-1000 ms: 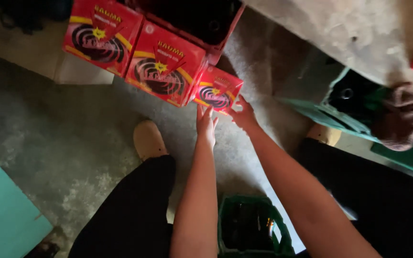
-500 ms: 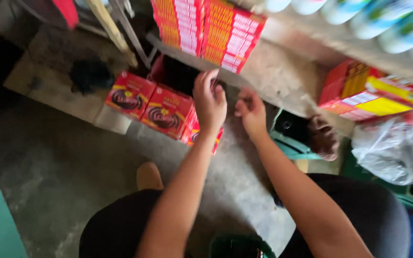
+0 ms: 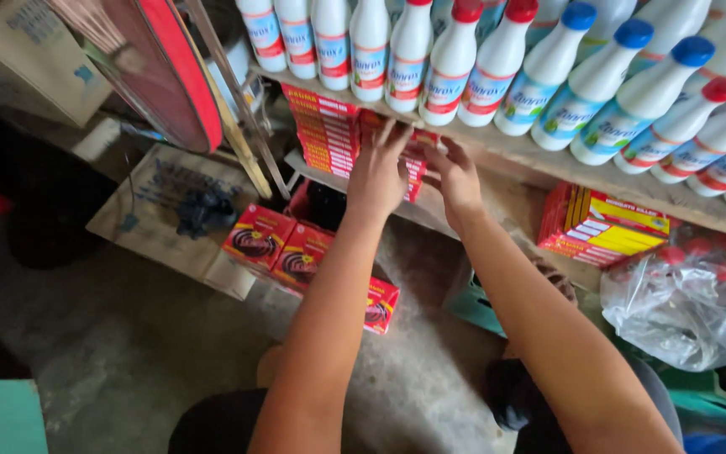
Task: Restocking boxes of mosquito coils from a crate onto a store shelf.
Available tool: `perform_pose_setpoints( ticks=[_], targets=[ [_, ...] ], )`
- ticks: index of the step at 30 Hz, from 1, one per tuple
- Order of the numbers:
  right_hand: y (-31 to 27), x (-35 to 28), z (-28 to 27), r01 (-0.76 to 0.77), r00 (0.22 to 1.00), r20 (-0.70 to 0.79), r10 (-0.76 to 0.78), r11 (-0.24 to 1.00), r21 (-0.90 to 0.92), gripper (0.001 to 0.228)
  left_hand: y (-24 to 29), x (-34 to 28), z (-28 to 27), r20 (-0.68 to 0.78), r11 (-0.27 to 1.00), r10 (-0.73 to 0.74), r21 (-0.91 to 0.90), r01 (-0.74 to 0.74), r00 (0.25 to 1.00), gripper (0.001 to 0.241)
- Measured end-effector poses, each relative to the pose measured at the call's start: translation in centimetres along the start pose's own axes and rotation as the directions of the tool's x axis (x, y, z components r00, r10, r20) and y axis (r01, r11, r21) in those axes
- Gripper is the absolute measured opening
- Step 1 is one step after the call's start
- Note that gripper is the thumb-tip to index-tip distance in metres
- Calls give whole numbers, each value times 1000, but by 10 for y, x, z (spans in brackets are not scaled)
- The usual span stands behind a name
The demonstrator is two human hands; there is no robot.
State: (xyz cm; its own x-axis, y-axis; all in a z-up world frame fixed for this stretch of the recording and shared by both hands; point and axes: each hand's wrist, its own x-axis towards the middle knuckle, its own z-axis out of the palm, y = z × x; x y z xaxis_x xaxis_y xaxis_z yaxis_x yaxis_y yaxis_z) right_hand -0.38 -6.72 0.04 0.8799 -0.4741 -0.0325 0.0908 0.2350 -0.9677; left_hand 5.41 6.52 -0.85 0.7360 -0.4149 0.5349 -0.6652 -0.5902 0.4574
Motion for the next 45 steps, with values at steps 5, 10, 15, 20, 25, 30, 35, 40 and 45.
perform_pose_setpoints(
  ticks=[5, 10, 15, 20, 25, 30, 35, 40, 45],
  targets=[
    [20, 22, -11, -98, 993, -54, 108, 982, 163, 57, 20, -11, -11, -137, 998, 54, -6, -55, 989, 36],
    [43, 29, -20, -95, 985, -113, 131, 955, 280, 46, 35, -24, -4, -356, 984, 47, -142, -104, 933, 15],
    [47, -2, -32, -56, 998, 25, 53, 985, 162, 32, 32, -43, 25, -337, 623, -627, -758, 192, 702, 44],
    [81, -60, -41, -34, 995, 101, 12, 974, 224, 47, 33, -99, 45, -296, 519, -781, -798, 307, 550, 46],
    [126, -111, -41, -32, 997, 74, 12, 962, 271, 55, -19, -188, 136, -237, 418, -871, -819, 393, 431, 38],
    [179, -140, -56, -283, 959, 5, 284, 954, 101, 48, -51, -277, 180, -125, 211, -975, -775, 596, 183, 55],
    [274, -140, -96, -324, 946, -15, 324, 944, -56, 48, -75, -352, 216, -111, 179, -984, -638, 749, 141, 48],
    [415, -128, -155, -424, 899, -122, 420, 770, -478, 55, -100, -406, 256, -115, 207, -978, -584, 785, 172, 46],
    [444, -142, -160, -506, 861, -177, 477, 769, -390, 53, -129, -447, 275, 213, -186, -975, -626, 757, -63, 56]
  ],
)
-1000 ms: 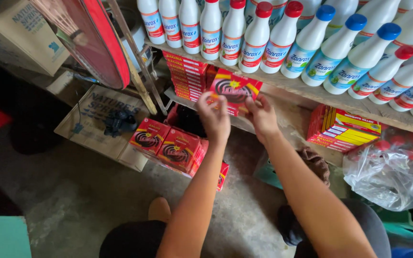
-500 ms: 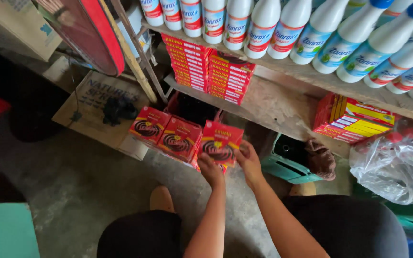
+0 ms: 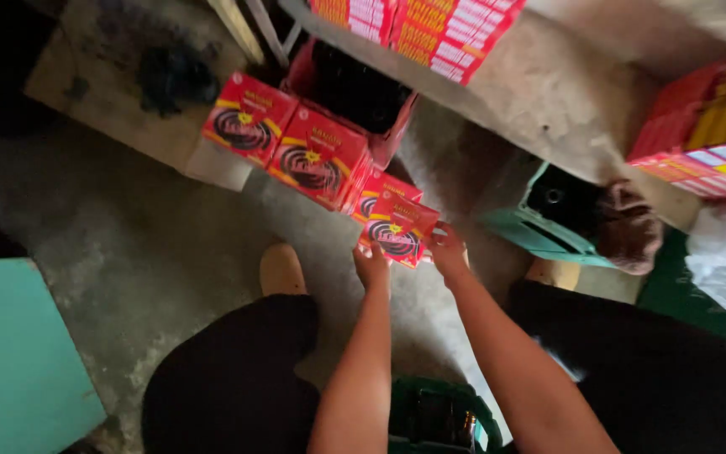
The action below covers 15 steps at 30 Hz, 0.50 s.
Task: Restocking boxes of mosquito coils from a crate onto a store shelf.
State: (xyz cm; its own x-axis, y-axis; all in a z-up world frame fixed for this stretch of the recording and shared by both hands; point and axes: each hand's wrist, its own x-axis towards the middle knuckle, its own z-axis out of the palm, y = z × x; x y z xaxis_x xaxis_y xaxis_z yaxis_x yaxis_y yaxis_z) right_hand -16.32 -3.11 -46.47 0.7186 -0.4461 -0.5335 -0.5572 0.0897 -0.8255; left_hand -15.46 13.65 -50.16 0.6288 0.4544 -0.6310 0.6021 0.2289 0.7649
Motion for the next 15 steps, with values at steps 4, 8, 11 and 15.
perform_pose_setpoints(
  ticks=[4, 8, 11, 15],
  targets=[
    [54, 35, 12, -26, 999, 21, 25, 999, 28, 53, -46, 39, 1, -18, 994, -95, 46, 96, 995, 61],
    [82, 68, 30, 80, 991, -103, -82, 997, -22, 50, -20, 39, 15, 47, 985, -105, -132, 110, 993, 62],
    [88, 82, 40, 156, 972, -181, -152, 988, 9, 51, 6, 34, 19, 117, 957, -112, -255, 139, 987, 59],
    [115, 136, 56, 155, 957, -255, -139, 987, 42, 39, 4, 55, 32, 157, 907, -171, -360, 218, 973, 59]
  ],
)
